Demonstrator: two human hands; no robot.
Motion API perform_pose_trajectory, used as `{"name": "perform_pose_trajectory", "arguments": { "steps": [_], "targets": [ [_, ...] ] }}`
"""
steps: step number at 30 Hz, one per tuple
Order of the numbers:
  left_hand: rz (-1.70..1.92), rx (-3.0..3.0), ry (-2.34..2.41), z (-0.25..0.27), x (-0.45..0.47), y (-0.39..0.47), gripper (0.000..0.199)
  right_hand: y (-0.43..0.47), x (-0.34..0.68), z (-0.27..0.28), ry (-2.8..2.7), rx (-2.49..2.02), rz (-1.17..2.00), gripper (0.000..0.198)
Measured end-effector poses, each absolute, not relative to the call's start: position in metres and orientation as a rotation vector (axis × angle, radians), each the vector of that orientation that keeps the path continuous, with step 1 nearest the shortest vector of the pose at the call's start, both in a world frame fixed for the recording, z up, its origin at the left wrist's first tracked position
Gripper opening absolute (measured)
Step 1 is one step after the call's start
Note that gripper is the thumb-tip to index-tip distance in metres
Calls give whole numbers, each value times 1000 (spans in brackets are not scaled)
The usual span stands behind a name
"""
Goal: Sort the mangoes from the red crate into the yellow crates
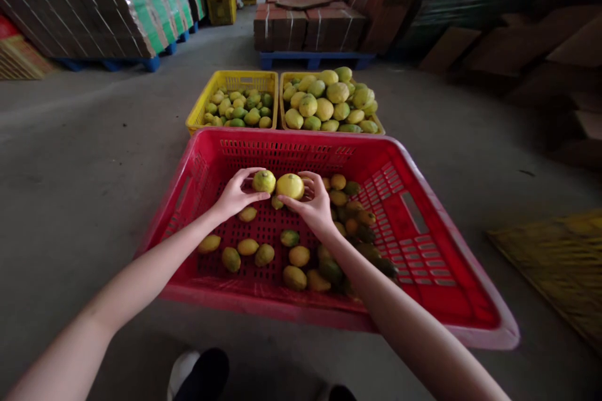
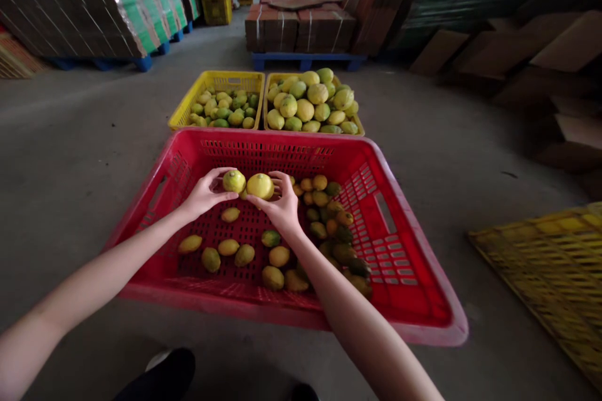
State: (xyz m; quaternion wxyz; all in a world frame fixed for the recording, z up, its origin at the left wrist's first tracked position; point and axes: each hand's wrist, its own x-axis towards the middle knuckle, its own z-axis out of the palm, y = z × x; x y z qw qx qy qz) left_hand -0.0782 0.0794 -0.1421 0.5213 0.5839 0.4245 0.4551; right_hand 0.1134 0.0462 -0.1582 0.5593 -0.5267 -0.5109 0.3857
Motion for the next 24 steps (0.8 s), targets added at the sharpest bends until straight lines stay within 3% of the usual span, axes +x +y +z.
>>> {"name": "perform_pose_trajectory", "arguments": {
  "steps": [10, 18, 24],
  "targets": [
    [1038, 740, 857, -138, -76, 79, 24, 50, 113, -149, -712, -920, 1526, 34],
    [948, 771, 880, -143, -72, 77, 36, 47, 110, -146, -683, -877, 1756, 30],
    [943, 710, 901, -141, -73, 77, 29, 42, 100, -151, -629, -975, 1740, 32]
  ]
}}
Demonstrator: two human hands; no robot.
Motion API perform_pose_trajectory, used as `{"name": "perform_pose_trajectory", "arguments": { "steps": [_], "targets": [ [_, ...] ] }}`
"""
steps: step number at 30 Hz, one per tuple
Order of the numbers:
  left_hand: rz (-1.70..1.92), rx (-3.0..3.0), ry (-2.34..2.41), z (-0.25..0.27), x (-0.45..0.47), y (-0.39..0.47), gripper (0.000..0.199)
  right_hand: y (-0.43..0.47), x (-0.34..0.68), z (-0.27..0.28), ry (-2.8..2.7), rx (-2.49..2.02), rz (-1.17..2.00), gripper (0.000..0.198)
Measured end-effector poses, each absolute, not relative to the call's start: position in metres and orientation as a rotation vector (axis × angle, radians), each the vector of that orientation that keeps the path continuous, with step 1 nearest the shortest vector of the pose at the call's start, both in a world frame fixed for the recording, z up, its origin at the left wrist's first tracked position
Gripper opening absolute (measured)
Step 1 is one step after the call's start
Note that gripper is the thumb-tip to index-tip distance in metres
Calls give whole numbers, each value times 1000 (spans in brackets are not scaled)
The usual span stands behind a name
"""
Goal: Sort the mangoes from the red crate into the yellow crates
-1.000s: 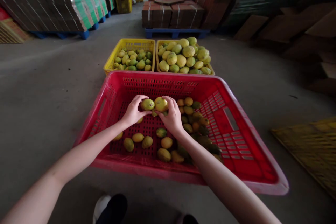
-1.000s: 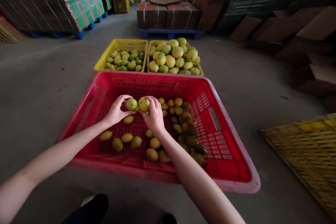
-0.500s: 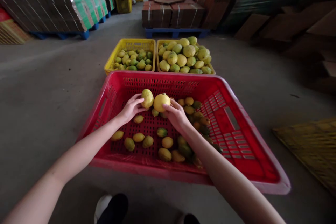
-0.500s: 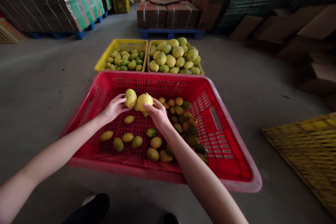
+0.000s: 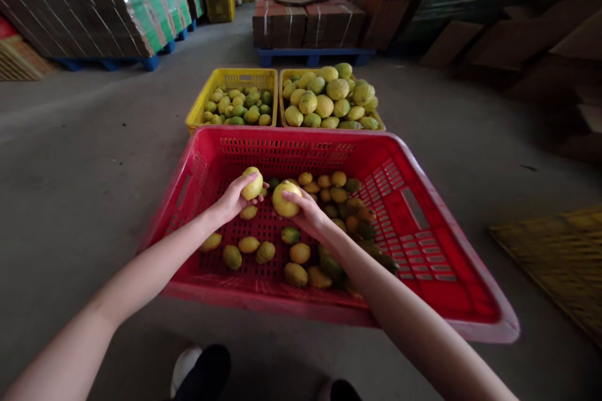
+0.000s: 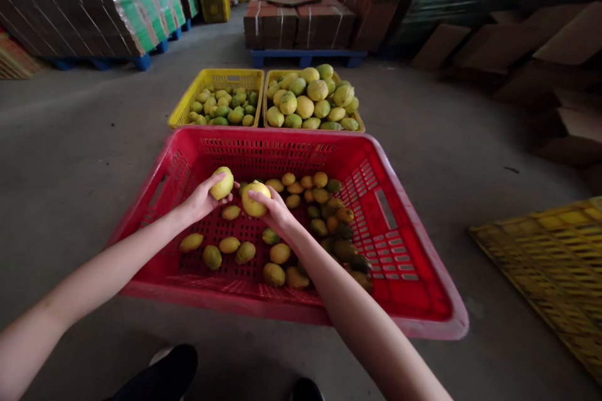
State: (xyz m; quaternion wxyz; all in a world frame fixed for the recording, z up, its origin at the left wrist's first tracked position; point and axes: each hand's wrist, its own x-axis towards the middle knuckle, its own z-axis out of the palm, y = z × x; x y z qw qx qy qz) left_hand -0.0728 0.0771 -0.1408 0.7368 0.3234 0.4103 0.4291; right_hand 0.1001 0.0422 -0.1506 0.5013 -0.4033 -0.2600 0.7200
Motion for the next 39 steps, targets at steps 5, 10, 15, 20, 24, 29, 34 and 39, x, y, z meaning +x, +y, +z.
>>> {"name": "perform_pose_trajectory", "arguments": {
  "steps": [5, 10, 15, 20, 24, 29, 34, 39],
  "targets": [
    [986, 501, 925, -133, -72, 78, 16, 45, 103, -150, -528, -938, 1781, 25],
    [955, 366, 903, -128, -67, 78, 38, 52, 109, -153, -291, -902, 1804, 17],
    [955, 318, 883, -130, -64, 78, 35, 55, 113, -152, -186, -870, 1798, 16],
    [866, 316, 938, -136, -71, 80, 38, 53, 115, -148, -161, -977, 1792, 25],
    [853, 509, 906, -137, -76, 79, 52, 50, 118, -149, -334, -949, 1878, 40],
    [868, 832, 747, -139, -76, 73, 42, 46, 117, -149, -701, -780, 1837, 27],
    [832, 1025, 639, -138, -77, 68, 39, 43, 115, -148, -861, -738, 1827, 27],
    [824, 1005, 581, -136, -76, 66, 43, 43, 115, -146, -846, -732, 1891, 28]
  ]
}}
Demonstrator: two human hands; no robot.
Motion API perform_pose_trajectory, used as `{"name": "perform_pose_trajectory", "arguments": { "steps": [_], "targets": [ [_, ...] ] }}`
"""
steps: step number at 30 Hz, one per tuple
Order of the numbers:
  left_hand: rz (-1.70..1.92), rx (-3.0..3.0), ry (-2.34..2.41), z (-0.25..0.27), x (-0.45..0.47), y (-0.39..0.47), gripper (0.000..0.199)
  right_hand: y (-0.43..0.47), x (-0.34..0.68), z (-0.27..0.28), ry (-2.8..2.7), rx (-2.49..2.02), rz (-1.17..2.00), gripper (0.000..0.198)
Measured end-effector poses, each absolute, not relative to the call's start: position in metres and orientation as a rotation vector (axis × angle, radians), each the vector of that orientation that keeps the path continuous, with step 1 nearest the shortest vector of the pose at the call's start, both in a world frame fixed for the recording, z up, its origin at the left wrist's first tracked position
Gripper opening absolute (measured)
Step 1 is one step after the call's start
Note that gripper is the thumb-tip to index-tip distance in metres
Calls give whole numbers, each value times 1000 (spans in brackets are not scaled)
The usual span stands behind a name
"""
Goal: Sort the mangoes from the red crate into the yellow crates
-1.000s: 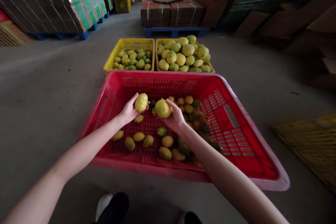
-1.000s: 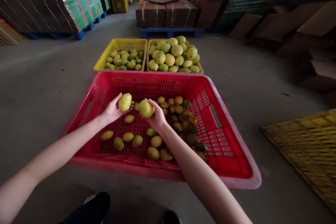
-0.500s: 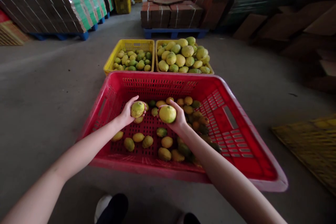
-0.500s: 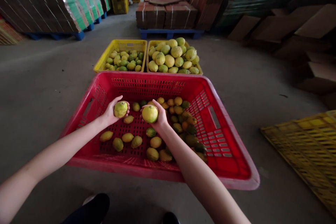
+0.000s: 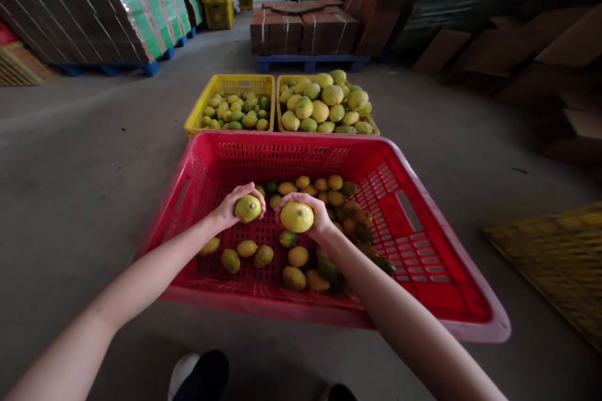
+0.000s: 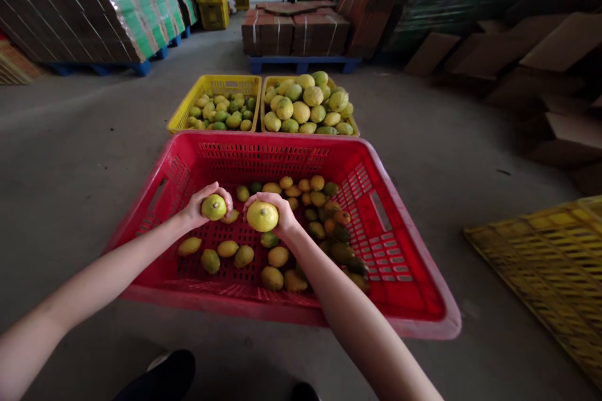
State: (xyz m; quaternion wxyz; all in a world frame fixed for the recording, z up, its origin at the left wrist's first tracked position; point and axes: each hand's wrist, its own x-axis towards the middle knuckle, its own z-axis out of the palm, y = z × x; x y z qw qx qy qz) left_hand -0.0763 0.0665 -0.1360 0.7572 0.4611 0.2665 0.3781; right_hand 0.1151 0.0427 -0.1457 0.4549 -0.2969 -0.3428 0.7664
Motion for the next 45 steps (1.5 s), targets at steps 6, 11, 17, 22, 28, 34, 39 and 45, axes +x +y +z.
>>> {"name": "perform_pose_trajectory", "arguments": {
  "steps": [6, 11, 17, 22, 28, 34, 39, 45],
  "targets": [
    [786, 762, 683, -136, -74, 68, 57, 45, 116, -149, -721, -745, 1910, 30],
    [839, 373, 760, -136, -72, 67, 46, 48, 117, -149, -346, -746, 1893, 33],
    [910, 264, 728, -136, -75, 68, 47, 48, 119, -148, -178, -752, 1824, 36],
    [940, 205, 713, -135, -75, 68, 48, 49, 119, -149, -71, -697, 1713, 32],
    [1106, 72, 708, -133, -71, 66, 45, 50, 121, -141, 41, -704, 1601, 25],
    [1150, 28, 691, -135, -74, 70, 35, 49, 120, -147, 27, -721, 1629, 29],
    [1158, 27, 677, -137, -76, 71, 33, 51, 122, -152, 11, -722, 1622, 27],
    [1154, 39, 690, -135, -75, 72, 38, 52, 123, -154, -2, -725, 1614, 25]
  ]
}}
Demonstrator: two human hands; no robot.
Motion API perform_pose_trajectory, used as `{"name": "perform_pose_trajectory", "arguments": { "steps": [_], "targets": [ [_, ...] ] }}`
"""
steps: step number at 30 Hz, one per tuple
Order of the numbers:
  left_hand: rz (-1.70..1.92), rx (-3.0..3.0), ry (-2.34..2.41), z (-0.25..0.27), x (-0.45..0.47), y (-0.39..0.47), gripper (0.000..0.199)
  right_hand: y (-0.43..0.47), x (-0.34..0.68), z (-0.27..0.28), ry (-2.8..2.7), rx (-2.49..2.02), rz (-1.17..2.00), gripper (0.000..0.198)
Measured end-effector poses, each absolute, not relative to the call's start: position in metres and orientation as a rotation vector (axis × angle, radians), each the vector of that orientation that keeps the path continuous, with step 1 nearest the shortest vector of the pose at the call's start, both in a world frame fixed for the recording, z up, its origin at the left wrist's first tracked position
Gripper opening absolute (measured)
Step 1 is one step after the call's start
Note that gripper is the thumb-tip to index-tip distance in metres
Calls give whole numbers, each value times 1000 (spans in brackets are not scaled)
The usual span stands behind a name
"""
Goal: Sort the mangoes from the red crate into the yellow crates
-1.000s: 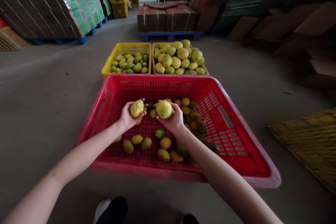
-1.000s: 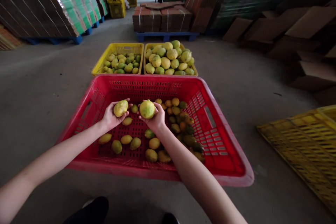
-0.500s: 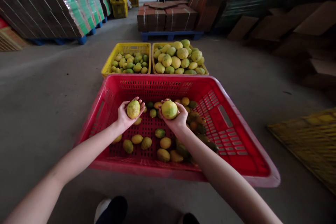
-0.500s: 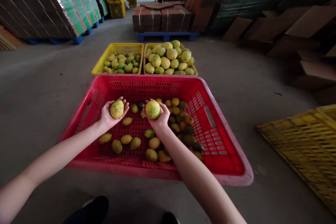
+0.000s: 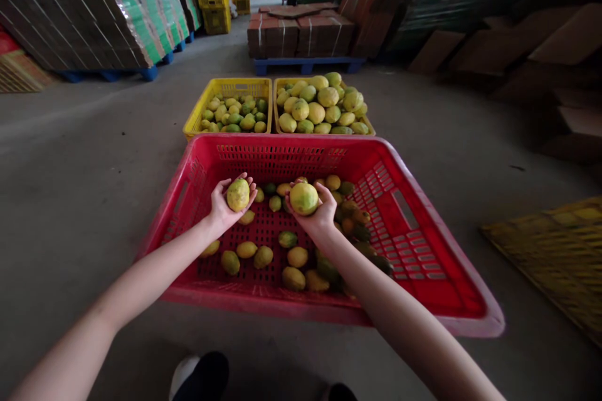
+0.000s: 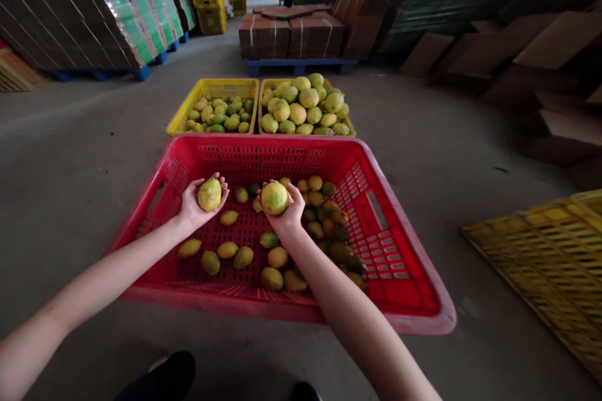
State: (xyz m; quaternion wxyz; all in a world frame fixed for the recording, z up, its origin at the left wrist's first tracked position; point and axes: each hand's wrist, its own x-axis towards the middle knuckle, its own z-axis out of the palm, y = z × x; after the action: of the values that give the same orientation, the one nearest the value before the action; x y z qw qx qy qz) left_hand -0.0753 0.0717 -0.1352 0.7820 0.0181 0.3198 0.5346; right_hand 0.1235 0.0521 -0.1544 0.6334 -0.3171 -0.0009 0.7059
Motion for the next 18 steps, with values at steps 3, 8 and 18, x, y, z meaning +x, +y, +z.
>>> {"name": "perform_pose_trajectory", "arguments": {
  "steps": [3, 8, 18],
  "targets": [
    [1156, 43, 694, -136, -76, 72, 39, 52, 122, -153, 25, -730, 1618, 25],
    [1152, 52, 688, -137, -78, 74, 38, 51, 121, -149, 23, -765, 1620, 24],
    [551, 495, 818, -189, -68, 60, 21, 57, 129, -158, -11, -775, 1598, 16]
  ]
}}
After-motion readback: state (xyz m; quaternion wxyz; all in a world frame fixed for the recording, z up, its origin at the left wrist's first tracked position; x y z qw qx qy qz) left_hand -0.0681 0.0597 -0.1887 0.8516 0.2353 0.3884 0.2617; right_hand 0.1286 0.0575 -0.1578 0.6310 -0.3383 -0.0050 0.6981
